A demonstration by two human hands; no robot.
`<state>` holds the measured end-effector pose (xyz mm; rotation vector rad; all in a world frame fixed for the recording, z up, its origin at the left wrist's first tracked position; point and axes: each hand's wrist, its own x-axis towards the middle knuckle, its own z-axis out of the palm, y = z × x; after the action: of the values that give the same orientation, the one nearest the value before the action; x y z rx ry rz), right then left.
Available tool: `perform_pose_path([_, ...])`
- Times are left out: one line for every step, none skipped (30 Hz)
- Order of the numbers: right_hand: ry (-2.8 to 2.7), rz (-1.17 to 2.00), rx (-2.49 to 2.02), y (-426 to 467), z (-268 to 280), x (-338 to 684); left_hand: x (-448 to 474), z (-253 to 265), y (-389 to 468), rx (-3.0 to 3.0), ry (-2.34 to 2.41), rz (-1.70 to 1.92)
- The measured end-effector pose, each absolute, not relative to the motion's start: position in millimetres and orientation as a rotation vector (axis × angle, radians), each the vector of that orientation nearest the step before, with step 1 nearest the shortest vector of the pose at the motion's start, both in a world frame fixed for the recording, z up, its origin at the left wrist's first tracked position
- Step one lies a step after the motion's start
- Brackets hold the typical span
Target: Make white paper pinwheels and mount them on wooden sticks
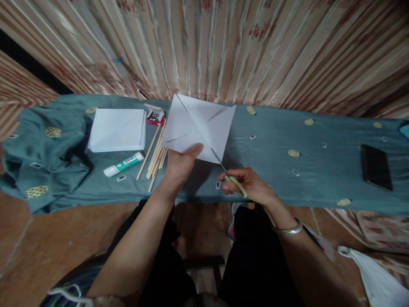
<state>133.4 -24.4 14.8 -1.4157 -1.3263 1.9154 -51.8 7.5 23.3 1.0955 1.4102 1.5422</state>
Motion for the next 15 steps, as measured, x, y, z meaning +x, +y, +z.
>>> perform_pose_path([-1.33, 1.912, -1.417, -24.4, 14.6, 133.4, -51.6, 23.8, 7.2, 1.098, 1.415, 1.539])
perform_pose_path([-1.334, 1.909, -1.416, -24.5, 14.4, 133.4, -51.4, 24.3, 6.9, 1.101, 1.418, 1.533])
perform_pose_path([-1.341, 1.905, -1.413, -24.6, 14.3, 133.4, -51.2, 24.7, 6.5, 1.102, 1.42, 1.531])
perform_pose_path([-1.35, 1.901, -1.405, -24.6, 14.3, 133.5, -50.9, 24.8, 6.1, 1.103, 1.421, 1.524])
perform_pose_path([-1.361, 1.9, -1.392, -24.7, 14.3, 133.6, -50.7, 24.5, 5.8, 1.102, 1.423, 1.517])
perform_pose_path([-1.373, 1.9, -1.374, -24.7, 14.3, 133.6, -50.5, 23.8, 5.6, 1.096, 1.422, 1.507])
perform_pose_path([-1.386, 1.901, -1.356, -24.8, 14.4, 133.6, -50.2, 22.6, 5.5, 1.086, 1.419, 1.496])
perform_pose_path([-1.397, 1.901, -1.34, -24.8, 14.5, 133.6, -49.9, 21.0, 5.5, 1.075, 1.411, 1.481])
perform_pose_path([-1.406, 1.895, -1.33, -24.8, 14.6, 133.5, -49.6, 19.3, 5.6, 1.064, 1.401, 1.468])
perform_pose_path([-1.412, 1.882, -1.326, -24.9, 14.7, 133.4, -49.2, 17.6, 5.7, 1.055, 1.391, 1.46])
perform_pose_path([-1.42, 1.865, -1.327, -25.0, 14.8, 133.3, -48.8, 16.1, 5.7, 1.049, 1.382, 1.459])
perform_pose_path([-1.43, 1.846, -1.33, -25.1, 14.8, 133.1, -48.4, 15.0, 5.7, 1.048, 1.372, 1.458])
perform_pose_path([-1.442, 1.829, -1.333, -25.2, 14.8, 133.1, -48.0, 14.3, 5.6, 1.048, 1.366, 1.461])
perform_pose_path([-1.455, 1.813, -1.336, -25.4, 14.7, 133.0, -47.6, 14.1, 5.5, 1.049, 1.36, 1.467])
perform_pose_path([-1.469, 1.801, -1.337, -25.5, 14.4, 133.0, -47.2, 14.2, 5.3, 1.054, 1.356, 1.468])
